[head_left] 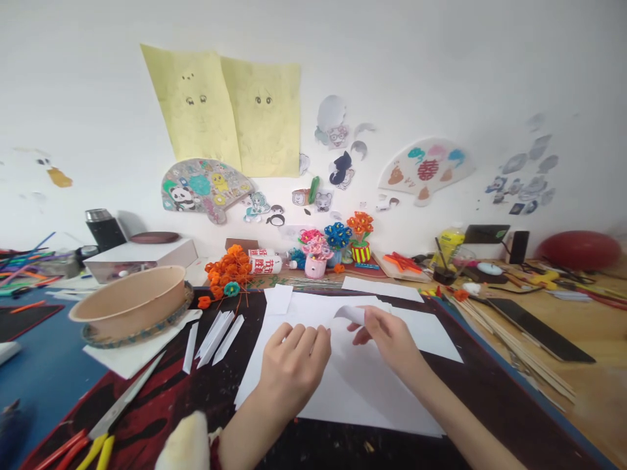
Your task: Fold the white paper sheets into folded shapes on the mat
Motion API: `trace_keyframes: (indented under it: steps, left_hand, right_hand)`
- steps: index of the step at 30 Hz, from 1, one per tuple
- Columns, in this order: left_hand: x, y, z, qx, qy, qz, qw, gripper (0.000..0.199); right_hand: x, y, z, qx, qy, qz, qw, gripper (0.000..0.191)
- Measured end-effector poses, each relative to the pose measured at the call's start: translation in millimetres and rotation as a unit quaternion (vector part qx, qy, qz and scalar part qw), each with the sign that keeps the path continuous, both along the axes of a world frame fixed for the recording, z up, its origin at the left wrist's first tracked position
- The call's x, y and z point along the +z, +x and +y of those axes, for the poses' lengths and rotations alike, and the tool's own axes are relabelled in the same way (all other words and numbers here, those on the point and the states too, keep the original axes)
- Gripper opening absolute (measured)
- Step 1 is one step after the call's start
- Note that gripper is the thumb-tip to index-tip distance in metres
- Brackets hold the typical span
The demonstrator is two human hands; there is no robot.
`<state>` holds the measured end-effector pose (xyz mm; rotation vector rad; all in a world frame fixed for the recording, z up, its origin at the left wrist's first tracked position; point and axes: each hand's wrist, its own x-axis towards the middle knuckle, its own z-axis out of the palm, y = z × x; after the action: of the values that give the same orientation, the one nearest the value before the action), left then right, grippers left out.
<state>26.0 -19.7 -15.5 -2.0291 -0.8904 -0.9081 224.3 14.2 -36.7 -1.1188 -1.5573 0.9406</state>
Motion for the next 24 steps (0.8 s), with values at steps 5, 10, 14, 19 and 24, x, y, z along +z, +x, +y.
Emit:
trace_keyframes:
  steps: [5,10,14,19,24]
  left_hand:
    - [-1.8,13,-5,0.010,-0.006,-0.034,0.999,0.030]
    - [-11.3,26,-7,-0.007,-0.063,-0.044,0.997,0.030]
    - [-9.6,27,-9,-0.049,-0.200,-0.061,0.977,0.014]
    - [6.4,19,-12,-0.097,-0.313,-0.132,0.935,0.011]
    - [8.9,13,-7,-0.052,-0.283,-0.099,0.953,0.029]
  right_hand:
    - [1.6,-7,-3,0.048,-0.113,0.189,0.974,0.048]
    - [3.5,-16,-17,0.179,-0.119,0.191,0.958,0.044]
    - [-0.1,-19,-22,0.196,-0.120,0.117,0.966,0.038]
    - [10.6,-13,-21,0.212,-0.070,0.048,0.973,0.031]
    - [15.7,-10,-19,0.244,-0.008,-0.077,0.967,0.026]
